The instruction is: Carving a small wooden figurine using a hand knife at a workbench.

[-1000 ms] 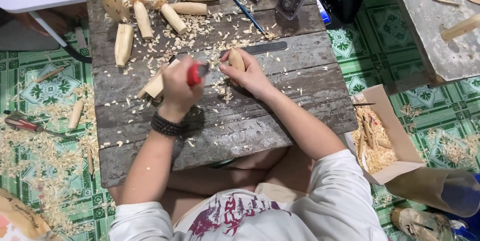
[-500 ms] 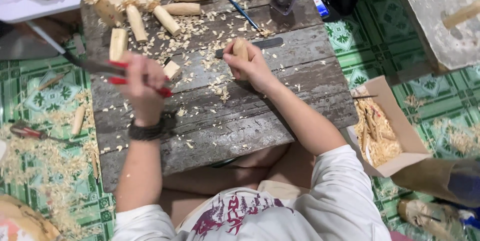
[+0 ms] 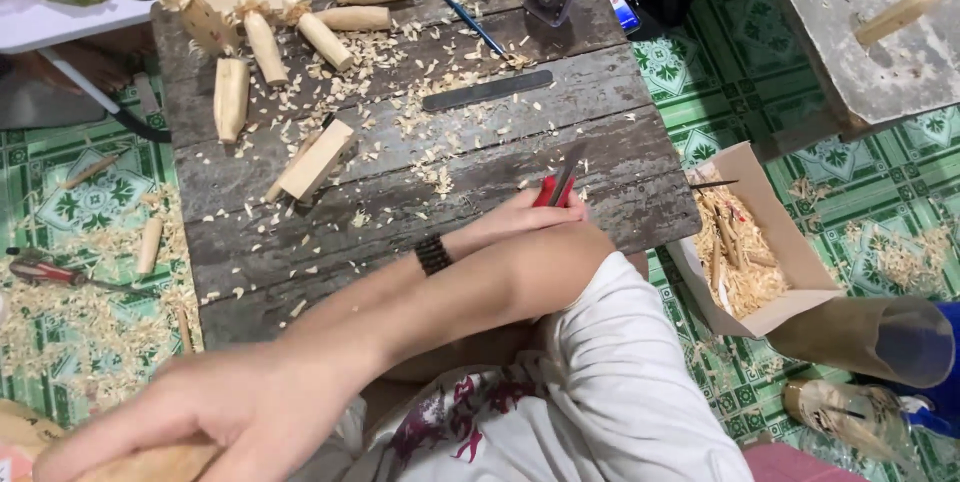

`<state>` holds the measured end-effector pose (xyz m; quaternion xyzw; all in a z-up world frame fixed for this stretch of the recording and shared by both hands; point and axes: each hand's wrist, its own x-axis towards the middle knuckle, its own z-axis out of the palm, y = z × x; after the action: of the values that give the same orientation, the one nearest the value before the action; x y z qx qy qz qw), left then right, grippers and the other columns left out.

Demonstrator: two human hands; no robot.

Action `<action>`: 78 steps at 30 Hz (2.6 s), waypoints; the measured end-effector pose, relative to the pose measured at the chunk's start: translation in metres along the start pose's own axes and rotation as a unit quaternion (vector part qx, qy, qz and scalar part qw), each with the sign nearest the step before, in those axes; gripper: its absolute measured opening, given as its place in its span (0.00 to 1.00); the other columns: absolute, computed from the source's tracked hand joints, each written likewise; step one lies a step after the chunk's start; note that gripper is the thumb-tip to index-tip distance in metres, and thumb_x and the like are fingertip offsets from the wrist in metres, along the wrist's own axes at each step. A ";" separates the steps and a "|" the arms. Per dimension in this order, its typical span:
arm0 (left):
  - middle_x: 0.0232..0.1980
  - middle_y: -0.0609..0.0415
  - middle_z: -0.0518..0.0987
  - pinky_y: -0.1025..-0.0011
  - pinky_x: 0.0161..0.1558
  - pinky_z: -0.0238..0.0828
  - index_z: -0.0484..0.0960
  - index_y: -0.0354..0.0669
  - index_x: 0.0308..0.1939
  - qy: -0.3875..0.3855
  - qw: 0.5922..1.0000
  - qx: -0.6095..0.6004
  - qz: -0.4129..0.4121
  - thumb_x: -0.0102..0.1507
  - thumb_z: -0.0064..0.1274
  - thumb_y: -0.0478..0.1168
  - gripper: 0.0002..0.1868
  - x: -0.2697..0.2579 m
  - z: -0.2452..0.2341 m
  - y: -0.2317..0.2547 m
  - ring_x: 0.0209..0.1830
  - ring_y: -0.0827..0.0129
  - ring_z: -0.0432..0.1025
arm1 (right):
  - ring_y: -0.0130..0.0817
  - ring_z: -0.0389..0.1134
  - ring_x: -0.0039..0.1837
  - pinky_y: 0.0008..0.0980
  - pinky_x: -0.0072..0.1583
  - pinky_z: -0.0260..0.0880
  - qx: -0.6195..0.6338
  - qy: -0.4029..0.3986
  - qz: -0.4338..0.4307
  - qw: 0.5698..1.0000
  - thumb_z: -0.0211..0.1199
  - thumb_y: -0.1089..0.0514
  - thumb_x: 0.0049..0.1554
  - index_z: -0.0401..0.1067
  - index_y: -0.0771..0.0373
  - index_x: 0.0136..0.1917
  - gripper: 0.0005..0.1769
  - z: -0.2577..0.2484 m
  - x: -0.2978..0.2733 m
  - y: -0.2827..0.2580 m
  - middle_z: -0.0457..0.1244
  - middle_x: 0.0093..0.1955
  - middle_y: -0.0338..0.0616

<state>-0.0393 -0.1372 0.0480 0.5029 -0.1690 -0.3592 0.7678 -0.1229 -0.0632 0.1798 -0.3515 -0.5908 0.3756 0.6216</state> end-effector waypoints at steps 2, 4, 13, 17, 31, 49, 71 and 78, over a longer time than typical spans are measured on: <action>0.44 0.59 0.77 0.75 0.52 0.64 0.77 0.46 0.42 0.002 1.000 0.010 0.021 0.67 0.52 0.44 0.07 -0.012 -0.003 -0.003 0.45 0.76 0.69 | 0.21 0.73 0.65 0.25 0.72 0.79 0.003 -0.040 0.003 0.999 0.66 0.57 0.68 0.63 0.41 0.72 0.23 0.007 0.004 0.015 0.68 0.66 0.22; 0.40 0.63 0.75 0.78 0.47 0.62 0.76 0.47 0.39 0.010 0.999 0.016 0.042 0.68 0.50 0.44 0.06 -0.028 -0.005 0.004 0.40 0.80 0.67 | 0.20 0.73 0.66 0.25 0.73 0.79 0.011 -0.082 0.008 0.997 0.63 0.58 0.69 0.62 0.39 0.73 0.23 0.005 0.004 0.005 0.68 0.67 0.21; 0.54 0.61 0.72 0.73 0.69 0.70 0.68 0.40 0.62 -0.121 0.794 -0.513 0.303 0.58 0.65 0.58 0.38 -0.040 -0.162 -0.013 0.57 0.76 0.70 | 0.27 0.67 0.67 0.55 0.83 0.29 -0.378 0.292 0.117 0.871 0.68 0.48 0.57 0.73 0.45 0.48 0.08 -0.134 -0.099 -0.001 0.68 0.54 0.27; 0.18 0.56 0.70 0.70 0.20 0.60 0.74 0.47 0.32 0.485 0.779 0.289 0.272 0.66 0.52 0.43 0.09 -0.071 -0.116 0.074 0.15 0.62 0.68 | 0.27 0.65 0.28 0.23 0.29 0.66 -0.233 0.462 0.059 0.854 0.72 0.64 0.58 0.72 0.63 0.54 0.13 -0.200 -0.148 0.029 0.63 0.35 0.41; 0.28 0.57 0.81 0.54 0.36 0.78 0.75 0.55 0.42 0.403 0.603 0.685 0.074 0.56 0.55 0.48 0.13 -0.075 -0.136 0.022 0.31 0.52 0.81 | 0.26 0.60 0.26 0.24 0.31 0.62 -0.087 0.408 0.174 0.892 0.71 0.65 0.55 0.68 0.68 0.49 0.13 -0.180 -0.181 0.046 0.58 0.28 0.44; 0.31 0.48 0.83 0.50 0.42 0.78 0.77 0.51 0.43 0.364 0.634 0.679 0.063 0.55 0.52 0.44 0.12 -0.077 -0.135 0.027 0.33 0.44 0.81 | 0.29 0.66 0.26 0.23 0.30 0.65 -0.210 0.407 0.099 0.883 0.83 0.55 0.48 0.65 0.66 0.44 0.27 -0.184 -0.183 0.069 0.63 0.26 0.45; 0.29 0.39 0.82 0.44 0.42 0.76 0.79 0.43 0.38 0.350 0.657 0.667 0.031 0.54 0.52 0.43 0.11 -0.083 -0.117 0.048 0.35 0.36 0.80 | 0.26 0.62 0.23 0.19 0.30 0.59 -0.217 0.426 0.103 0.872 0.76 0.60 0.54 0.67 0.64 0.45 0.17 -0.182 -0.185 0.075 0.60 0.21 0.43; 0.26 0.44 0.81 0.51 0.36 0.78 0.76 0.44 0.37 0.427 0.586 0.688 0.029 0.56 0.54 0.43 0.09 -0.072 -0.112 0.030 0.29 0.44 0.81 | 0.28 0.57 0.17 0.20 0.24 0.52 -0.168 0.454 0.095 0.870 0.61 0.56 0.66 0.65 0.64 0.41 0.14 -0.168 -0.177 0.078 0.55 0.16 0.43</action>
<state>-0.0074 -0.0049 0.0335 0.9714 -0.0333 0.1428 0.1865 0.0376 -0.1816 0.0190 -0.6368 -0.2613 0.1274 0.7142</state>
